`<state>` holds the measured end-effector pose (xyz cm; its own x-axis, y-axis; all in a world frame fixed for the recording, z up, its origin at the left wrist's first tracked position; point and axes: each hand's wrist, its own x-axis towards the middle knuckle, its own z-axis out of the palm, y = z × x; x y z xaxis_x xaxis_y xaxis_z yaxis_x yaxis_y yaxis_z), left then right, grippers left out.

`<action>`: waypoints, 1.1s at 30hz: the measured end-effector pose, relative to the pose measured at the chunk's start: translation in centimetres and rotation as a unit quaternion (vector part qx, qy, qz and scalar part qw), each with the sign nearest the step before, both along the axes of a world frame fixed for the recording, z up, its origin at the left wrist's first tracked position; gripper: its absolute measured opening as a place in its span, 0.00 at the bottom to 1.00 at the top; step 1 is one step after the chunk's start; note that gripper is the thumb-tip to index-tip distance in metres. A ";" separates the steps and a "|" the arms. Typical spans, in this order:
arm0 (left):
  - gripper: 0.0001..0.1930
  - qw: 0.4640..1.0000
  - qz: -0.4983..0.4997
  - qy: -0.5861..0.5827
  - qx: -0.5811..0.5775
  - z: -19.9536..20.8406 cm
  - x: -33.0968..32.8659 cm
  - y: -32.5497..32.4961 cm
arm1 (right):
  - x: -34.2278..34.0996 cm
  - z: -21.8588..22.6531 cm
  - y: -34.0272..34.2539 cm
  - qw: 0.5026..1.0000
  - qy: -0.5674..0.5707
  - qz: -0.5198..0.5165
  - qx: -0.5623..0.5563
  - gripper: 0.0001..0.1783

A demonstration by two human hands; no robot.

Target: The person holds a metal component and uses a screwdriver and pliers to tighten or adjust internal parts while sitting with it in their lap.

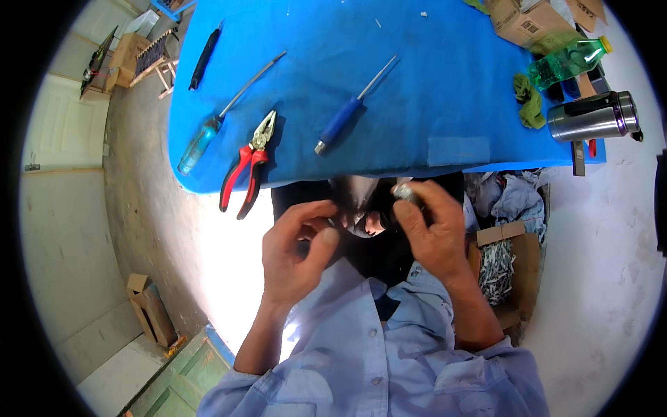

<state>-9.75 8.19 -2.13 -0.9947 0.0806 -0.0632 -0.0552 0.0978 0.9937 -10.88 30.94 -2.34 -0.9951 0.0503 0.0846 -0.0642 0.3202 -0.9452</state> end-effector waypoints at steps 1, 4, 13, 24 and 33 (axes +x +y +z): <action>0.16 0.999 0.017 0.013 -0.028 0.4 -0.2 -0.3 | -1.1 0.8 0.6 0.996 0.053 -0.021 0.070 0.14; 0.14 0.994 0.027 0.054 -0.090 1.6 -1.4 -0.8 | -4.1 0.9 2.2 0.972 0.133 -0.061 0.185 0.16; 0.10 0.960 0.084 0.171 -0.206 1.9 -3.9 -2.7 | -7.9 -1.7 3.1 0.916 0.204 -0.108 0.329 0.14; 0.09 0.939 0.121 0.171 -0.274 2.0 -4.4 -3.8 | -7.9 -2.4 3.7 0.935 0.186 -0.116 0.280 0.15; 0.09 0.878 0.144 0.255 -0.378 0.9 -4.5 -5.2 | -8.0 -2.3 3.6 0.940 0.190 -0.108 0.261 0.14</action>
